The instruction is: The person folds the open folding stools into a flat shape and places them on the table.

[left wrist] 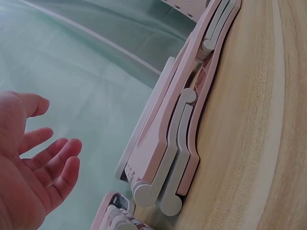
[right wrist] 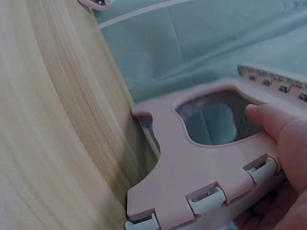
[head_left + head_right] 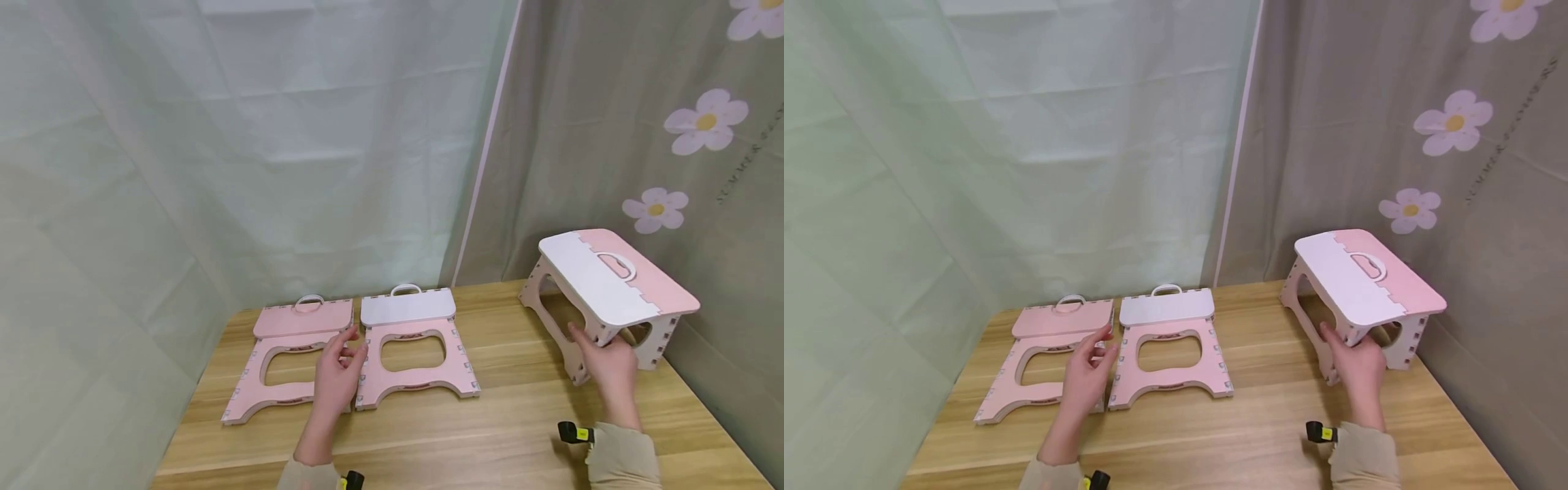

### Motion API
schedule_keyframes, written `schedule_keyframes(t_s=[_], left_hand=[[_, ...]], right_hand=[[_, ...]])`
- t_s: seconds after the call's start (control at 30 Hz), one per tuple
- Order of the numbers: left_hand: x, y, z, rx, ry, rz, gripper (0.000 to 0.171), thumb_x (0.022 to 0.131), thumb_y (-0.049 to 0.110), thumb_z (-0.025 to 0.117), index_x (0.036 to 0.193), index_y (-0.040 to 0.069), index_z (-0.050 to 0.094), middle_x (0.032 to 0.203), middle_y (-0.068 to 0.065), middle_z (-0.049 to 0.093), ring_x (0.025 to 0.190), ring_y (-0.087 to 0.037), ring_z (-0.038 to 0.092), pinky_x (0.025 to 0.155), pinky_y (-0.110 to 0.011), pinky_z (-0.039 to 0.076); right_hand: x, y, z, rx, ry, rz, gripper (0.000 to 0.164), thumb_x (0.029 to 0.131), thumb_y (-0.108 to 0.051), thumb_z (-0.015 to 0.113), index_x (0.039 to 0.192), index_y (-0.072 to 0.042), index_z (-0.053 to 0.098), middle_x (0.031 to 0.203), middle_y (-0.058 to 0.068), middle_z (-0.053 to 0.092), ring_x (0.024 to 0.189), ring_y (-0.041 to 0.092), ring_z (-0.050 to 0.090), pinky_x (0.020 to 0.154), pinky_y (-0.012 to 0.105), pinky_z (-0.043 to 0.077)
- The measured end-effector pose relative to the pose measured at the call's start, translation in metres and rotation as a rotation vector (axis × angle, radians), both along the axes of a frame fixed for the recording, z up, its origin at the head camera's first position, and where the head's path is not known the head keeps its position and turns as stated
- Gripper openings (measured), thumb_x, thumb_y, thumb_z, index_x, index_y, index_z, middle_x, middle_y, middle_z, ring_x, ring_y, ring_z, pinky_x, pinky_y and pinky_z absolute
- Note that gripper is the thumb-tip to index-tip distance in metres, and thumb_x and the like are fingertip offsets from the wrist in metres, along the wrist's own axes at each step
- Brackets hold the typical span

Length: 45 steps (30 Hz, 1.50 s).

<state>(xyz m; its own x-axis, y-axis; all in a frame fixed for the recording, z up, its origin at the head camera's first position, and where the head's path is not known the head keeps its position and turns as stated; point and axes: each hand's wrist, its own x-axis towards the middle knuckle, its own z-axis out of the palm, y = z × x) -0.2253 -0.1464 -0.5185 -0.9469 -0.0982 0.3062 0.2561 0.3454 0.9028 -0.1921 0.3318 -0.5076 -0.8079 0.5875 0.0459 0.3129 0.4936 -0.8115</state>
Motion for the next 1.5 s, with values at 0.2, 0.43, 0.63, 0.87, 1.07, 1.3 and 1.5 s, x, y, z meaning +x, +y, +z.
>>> schedule_keyframes(t_s=[0.2,0.43,0.63,0.87,1.07,1.3,1.5], left_hand=[[-0.001,0.002,0.001,0.002,0.002,-0.011,0.043,0.099,0.005,0.076,0.142,0.006,0.067,0.125,-0.018,0.068,0.091,-0.019,0.066,0.073,-0.020,0.052],[0.000,0.005,0.000,-0.017,0.003,-0.028,0.043,0.100,0.008,0.076,0.142,0.003,0.067,0.125,-0.019,0.068,0.091,-0.020,0.066,0.074,-0.021,0.051],[0.002,0.007,-0.002,-0.010,0.000,-0.035,0.042,0.100,0.008,0.076,0.142,0.006,0.068,0.125,-0.018,0.069,0.091,-0.020,0.067,0.075,-0.021,0.052],[0.002,0.009,-0.003,-0.010,0.004,-0.032,0.042,0.100,0.008,0.076,0.141,0.005,0.068,0.123,-0.019,0.069,0.089,-0.020,0.067,0.074,-0.021,0.052],[0.003,0.012,0.000,-0.016,0.018,-0.036,0.042,0.100,0.008,0.076,0.141,0.006,0.068,0.122,-0.014,0.070,0.088,-0.019,0.066,0.073,-0.022,0.053],[0.004,0.021,0.002,-0.008,0.017,-0.071,0.042,0.098,0.004,0.077,0.139,0.007,0.070,0.123,-0.017,0.071,0.088,-0.020,0.068,0.073,-0.021,0.052],[0.008,0.032,0.001,-0.009,0.038,-0.096,0.044,0.096,0.001,0.077,0.139,0.007,0.070,0.118,-0.010,0.072,0.085,-0.015,0.068,0.071,-0.021,0.052]], right_hand=[[0.001,0.002,-0.001,0.010,0.021,0.039,0.057,0.096,-0.041,0.073,0.118,0.012,0.065,0.116,0.035,0.069,0.098,0.039,0.063,0.071,0.033,0.049],[0.004,0.006,-0.003,-0.068,0.026,0.088,0.062,0.096,-0.032,0.073,0.137,0.011,0.055,0.131,0.034,0.063,0.109,0.038,0.060,0.073,0.025,0.047],[0.001,0.008,-0.004,-0.115,0.092,0.062,0.075,0.095,-0.023,0.072,0.156,0.005,0.038,0.147,0.030,0.052,0.124,0.038,0.053,0.086,0.029,0.044],[-0.001,0.008,-0.004,-0.074,0.152,-0.089,0.077,0.089,-0.017,0.076,0.155,0.003,0.039,0.146,0.025,0.049,0.126,0.037,0.048,0.093,0.039,0.041],[0.001,0.008,-0.004,-0.113,0.084,-0.106,0.084,0.092,-0.021,0.073,0.158,0.009,0.029,0.149,0.033,0.040,0.131,0.044,0.042,0.100,0.052,0.040],[0.005,0.018,-0.003,-0.160,0.026,-0.031,0.092,0.094,-0.021,0.070,0.164,0.006,0.016,0.153,0.034,0.041,0.131,0.044,0.046,0.102,0.052,0.041],[0.007,0.027,-0.004,-0.182,0.014,0.025,0.091,0.096,-0.020,0.069,0.165,0.004,0.014,0.156,0.032,0.039,0.131,0.043,0.046,0.100,0.049,0.042]])
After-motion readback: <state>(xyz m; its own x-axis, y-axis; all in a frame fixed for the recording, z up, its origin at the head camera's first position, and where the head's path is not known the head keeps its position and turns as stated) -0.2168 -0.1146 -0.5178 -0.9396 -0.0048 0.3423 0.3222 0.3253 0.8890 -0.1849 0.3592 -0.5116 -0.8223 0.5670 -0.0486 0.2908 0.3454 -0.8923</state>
